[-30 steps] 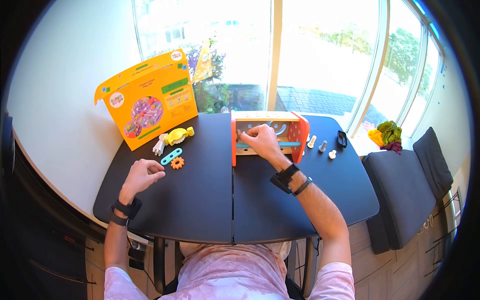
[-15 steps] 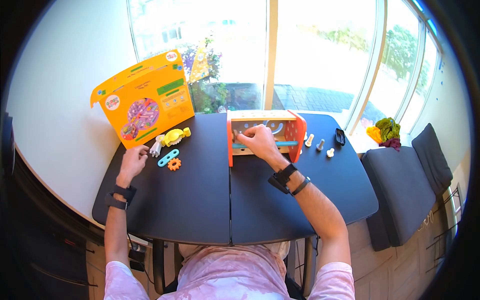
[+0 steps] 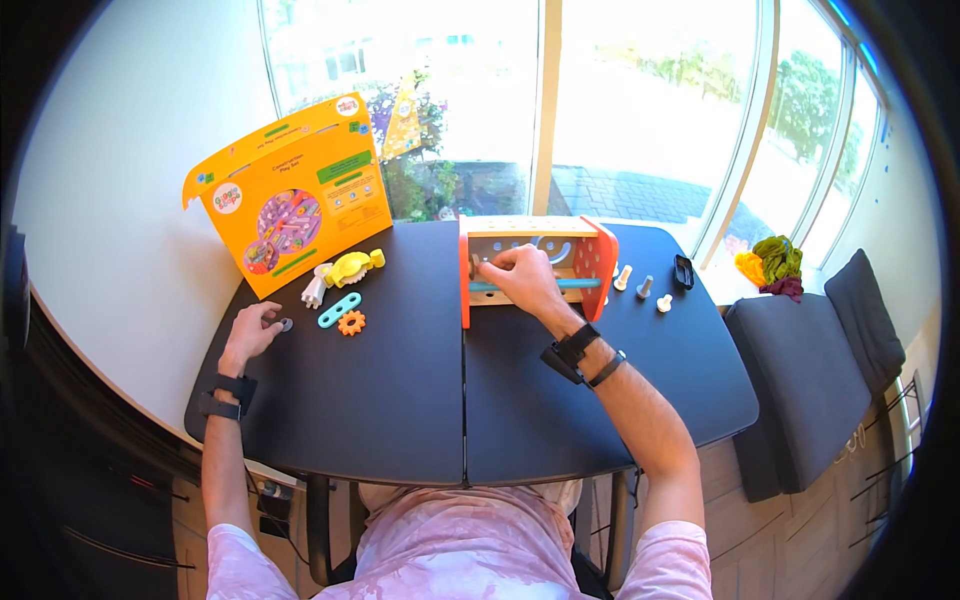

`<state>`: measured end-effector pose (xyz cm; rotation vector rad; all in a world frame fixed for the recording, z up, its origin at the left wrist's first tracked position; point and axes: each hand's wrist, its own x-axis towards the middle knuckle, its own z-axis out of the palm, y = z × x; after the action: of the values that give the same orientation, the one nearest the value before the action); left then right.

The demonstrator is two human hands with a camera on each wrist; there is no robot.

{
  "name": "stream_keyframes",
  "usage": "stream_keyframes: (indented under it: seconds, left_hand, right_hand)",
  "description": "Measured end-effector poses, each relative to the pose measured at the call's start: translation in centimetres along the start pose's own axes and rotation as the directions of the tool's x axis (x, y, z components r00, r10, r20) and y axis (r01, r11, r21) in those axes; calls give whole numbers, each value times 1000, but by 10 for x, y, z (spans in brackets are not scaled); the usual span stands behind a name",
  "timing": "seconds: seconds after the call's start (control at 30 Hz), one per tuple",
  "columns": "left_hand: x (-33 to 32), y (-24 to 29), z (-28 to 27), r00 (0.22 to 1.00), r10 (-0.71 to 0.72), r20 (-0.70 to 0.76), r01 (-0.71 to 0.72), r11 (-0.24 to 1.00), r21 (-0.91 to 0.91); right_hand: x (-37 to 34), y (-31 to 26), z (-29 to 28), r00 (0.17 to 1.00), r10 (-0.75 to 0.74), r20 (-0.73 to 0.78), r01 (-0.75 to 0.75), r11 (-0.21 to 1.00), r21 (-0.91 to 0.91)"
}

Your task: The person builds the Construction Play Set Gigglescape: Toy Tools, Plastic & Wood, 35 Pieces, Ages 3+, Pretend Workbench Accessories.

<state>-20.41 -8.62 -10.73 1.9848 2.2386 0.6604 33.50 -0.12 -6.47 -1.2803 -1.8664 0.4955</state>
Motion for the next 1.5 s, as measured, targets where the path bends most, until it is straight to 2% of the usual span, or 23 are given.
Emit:
stream_keyframes:
  seconds: [0.33,0.5,0.73,0.9,1.0,1.07,1.13,1.2,1.27,1.33,1.43,1.5]
  left_hand:
    - [6,20,5,999,42,-4,-42,999,30]
    - [-2,52,-4,999,24,26,-24,999,27]
    - [-2,73,-2,994,110,0,-110,992,54]
    - [-23,142,-20,967,254,-21,-255,963,-83]
    - [-33,206,-34,903,417,-99,-429,876,-222]
    - [-43,265,-46,828,534,-170,-560,783,-270]
    - [-49,321,-52,730,648,-218,-683,679,-269]
    - [-45,374,-43,587,768,-255,-807,529,-263]
    - [-48,430,-33,488,829,-273,-856,393,-336]
    - [-32,481,-3,393,910,-131,-891,342,-300]
    - [-31,545,25,364,930,54,-905,367,-217]
    - [-27,578,48,314,937,155,-916,342,-211]
  right_hand:
    - [-2,-6,-2,999,22,23,-22,1000,4]
    - [-1,-2,-1,1000,-1,10,0,999,35]
    - [-3,-6,-3,997,56,44,-57,998,12]
    - [-4,-2,2,1000,26,-14,-26,999,34]
    - [-5,-2,3,999,4,-33,-3,999,33]
    - [-5,-1,4,999,-4,-38,6,999,31]
    - [-4,1,5,999,-3,-35,4,1000,30]
    - [-7,9,10,977,-154,-148,169,981,92]
    - [-9,19,15,961,-208,-181,240,955,174]
    - [-10,32,19,975,-179,-130,210,934,290]
    - [-11,43,23,989,-137,-49,144,879,455]
    - [-17,-4,-2,1000,-28,9,27,997,77]
